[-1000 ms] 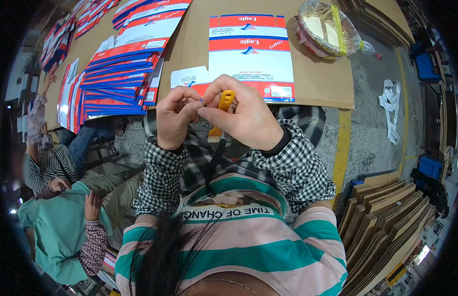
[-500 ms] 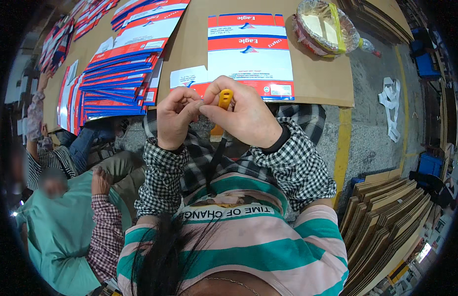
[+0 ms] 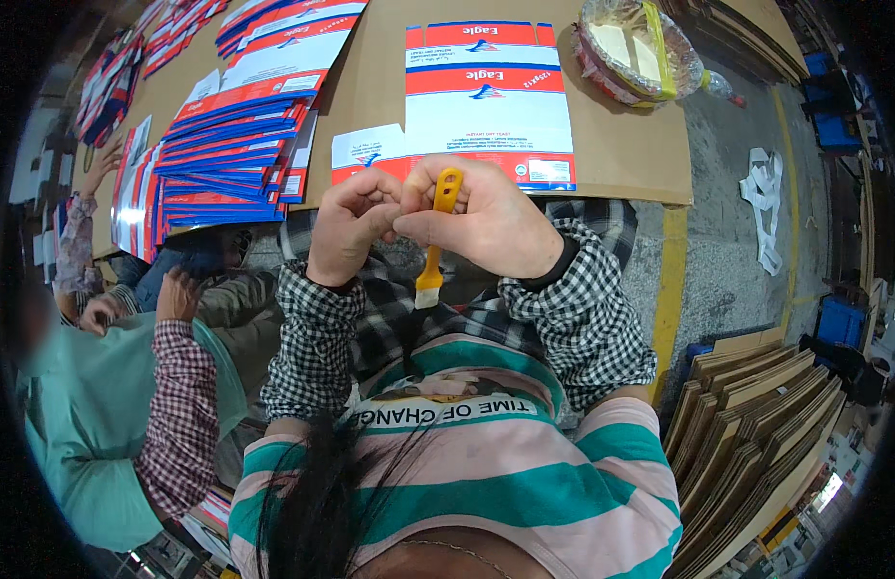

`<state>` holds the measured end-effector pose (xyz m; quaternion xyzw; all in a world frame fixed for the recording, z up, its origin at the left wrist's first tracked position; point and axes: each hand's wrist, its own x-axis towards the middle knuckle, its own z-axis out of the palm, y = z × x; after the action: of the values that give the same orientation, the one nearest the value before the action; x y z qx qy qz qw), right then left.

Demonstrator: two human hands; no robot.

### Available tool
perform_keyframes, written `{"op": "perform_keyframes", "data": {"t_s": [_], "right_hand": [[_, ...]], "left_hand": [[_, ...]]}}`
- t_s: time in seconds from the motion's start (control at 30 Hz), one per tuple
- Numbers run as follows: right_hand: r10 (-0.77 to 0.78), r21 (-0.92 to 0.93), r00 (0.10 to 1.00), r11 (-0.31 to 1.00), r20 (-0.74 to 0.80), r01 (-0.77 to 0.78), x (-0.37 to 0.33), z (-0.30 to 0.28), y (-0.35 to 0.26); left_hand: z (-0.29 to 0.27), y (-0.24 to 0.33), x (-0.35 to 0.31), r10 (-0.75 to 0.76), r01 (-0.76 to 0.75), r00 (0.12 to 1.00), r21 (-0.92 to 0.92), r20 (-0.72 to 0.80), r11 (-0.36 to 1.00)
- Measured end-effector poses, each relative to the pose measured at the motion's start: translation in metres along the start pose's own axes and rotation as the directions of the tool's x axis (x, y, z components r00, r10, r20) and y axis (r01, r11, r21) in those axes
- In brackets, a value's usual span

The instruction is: The recorder uses a brush to apply glue from a bowl to specific tabs on cardboard paper sheets, then stacks them.

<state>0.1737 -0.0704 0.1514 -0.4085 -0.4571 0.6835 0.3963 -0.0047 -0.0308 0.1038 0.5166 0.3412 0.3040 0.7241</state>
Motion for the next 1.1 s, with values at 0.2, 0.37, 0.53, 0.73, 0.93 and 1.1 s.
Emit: {"op": "perform_keyframes", "data": {"t_s": [0.2,0.37,0.53,0.73,0.93,1.1], "right_hand": [[0.038,0.011,0.999,0.999,-0.037,-0.037,-0.002,-0.004,-0.004],[-0.058,-0.036,0.981,0.998,-0.187,0.052,-0.019,-0.012,0.008],[-0.118,-0.049,0.952,0.993,-0.282,0.108,-0.034,-0.01,0.016],[-0.132,-0.1,0.94,0.989,-0.314,0.106,-0.03,-0.015,0.027],[-0.136,-0.07,0.926,0.99,-0.353,0.119,-0.016,-0.015,0.028],[-0.173,-0.083,0.907,0.985,-0.384,0.152,-0.013,-0.012,0.025]], "left_hand": [[-0.007,0.003,-0.004,-0.029,0.03,0.998,0.026,-0.049,0.999],[-0.038,0.021,0.017,0.641,-0.301,0.732,0.733,-0.233,0.61],[-0.133,0.038,0.055,0.595,0.418,0.698,0.901,-0.399,0.113],[-0.171,0.012,0.065,0.22,0.636,0.756,0.771,-0.616,-0.028],[-0.177,0.011,0.069,0.182,0.638,0.757,0.77,-0.627,0.003],[-0.178,0.01,0.071,0.182,0.619,0.769,0.785,-0.613,0.028]]}}
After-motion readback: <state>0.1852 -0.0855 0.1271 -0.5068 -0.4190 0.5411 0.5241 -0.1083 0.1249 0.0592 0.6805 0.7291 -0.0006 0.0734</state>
